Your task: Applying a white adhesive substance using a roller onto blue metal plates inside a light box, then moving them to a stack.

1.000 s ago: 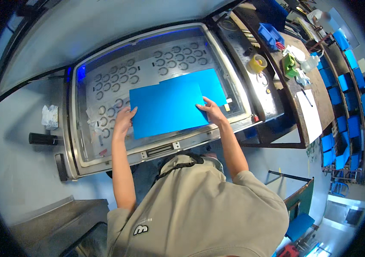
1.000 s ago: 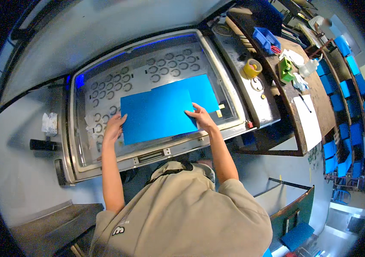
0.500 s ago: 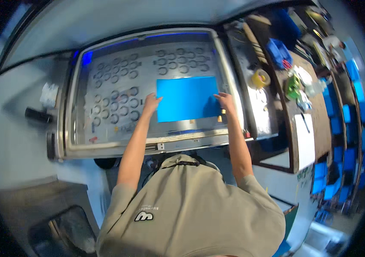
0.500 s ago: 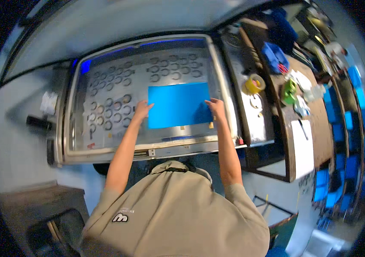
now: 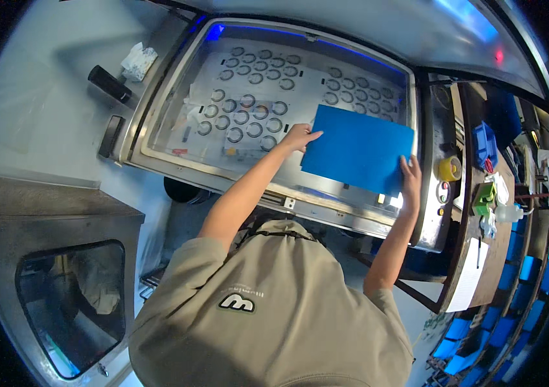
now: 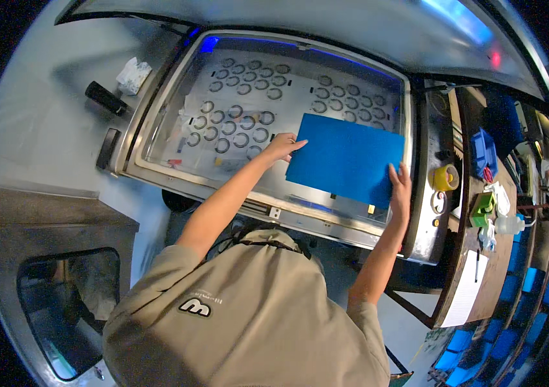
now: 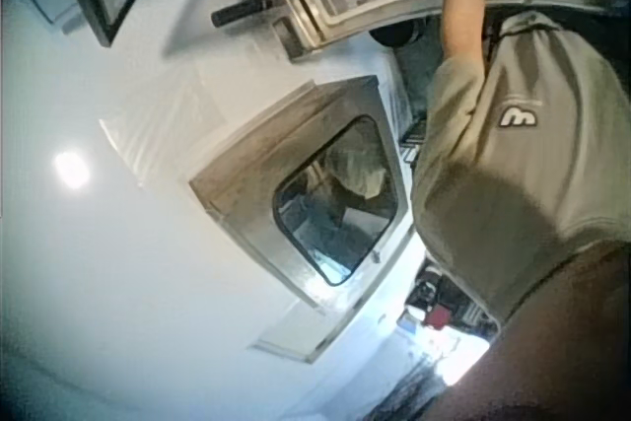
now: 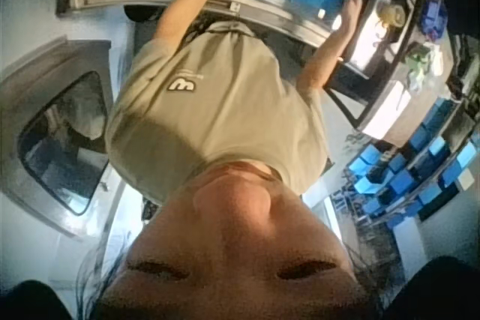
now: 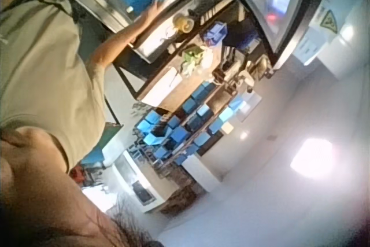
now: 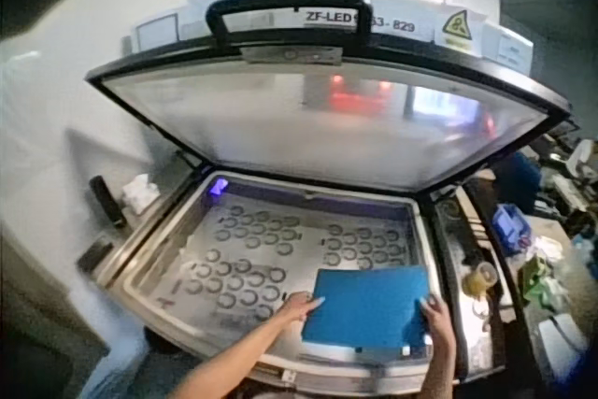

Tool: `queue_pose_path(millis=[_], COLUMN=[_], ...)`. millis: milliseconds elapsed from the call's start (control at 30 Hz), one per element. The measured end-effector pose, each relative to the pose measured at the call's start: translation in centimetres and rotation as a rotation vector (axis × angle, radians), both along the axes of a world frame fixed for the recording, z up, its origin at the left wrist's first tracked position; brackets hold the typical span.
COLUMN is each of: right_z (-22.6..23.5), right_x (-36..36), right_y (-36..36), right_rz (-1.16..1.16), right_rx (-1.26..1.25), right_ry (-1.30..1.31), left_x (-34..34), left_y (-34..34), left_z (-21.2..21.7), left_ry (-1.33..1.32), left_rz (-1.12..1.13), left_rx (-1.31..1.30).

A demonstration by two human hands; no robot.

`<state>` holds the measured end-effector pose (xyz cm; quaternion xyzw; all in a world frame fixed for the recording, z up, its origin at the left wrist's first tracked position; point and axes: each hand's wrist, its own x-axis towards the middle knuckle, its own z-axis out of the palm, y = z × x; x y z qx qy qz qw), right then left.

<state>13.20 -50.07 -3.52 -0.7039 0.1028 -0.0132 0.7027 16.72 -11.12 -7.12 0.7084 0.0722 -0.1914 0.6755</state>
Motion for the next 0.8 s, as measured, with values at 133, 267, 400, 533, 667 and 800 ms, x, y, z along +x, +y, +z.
queue_pose_path(millis=[133,267,400,533,667,800], right_z=[7.8,7.5,5.1,1.6,3.1,4.6], right_x=[-6.4,-12.1,-18.4,-27.7,-32.1,-34.4], right_y=[3.3,2.3,3.0,1.7,13.5,23.5], right_rz=[-0.154,-0.327,-0.538,-0.311,0.008,-0.007], right_rx=[0.039,0.059,-0.026,0.631,1.134,0.852], right_ry=[-0.101,-0.068,0.0,-0.198,-0.686,-0.66], left_x=[-2.5,-4.6,-6.1,-7.2,-10.0,-12.6], left_y=[2.2,2.3,3.3,2.5,3.3,3.3], left_z=[5.2,8.9,10.2,5.7,5.1,6.4], left_ry=[-0.128,0.019,0.249,0.282,0.411,0.456], left_rz=[-0.054,-0.152,-0.365,-0.388,-0.363,-0.375], left_rx=[0.062,0.014,-0.517,-0.885,-1.038,-1.037])
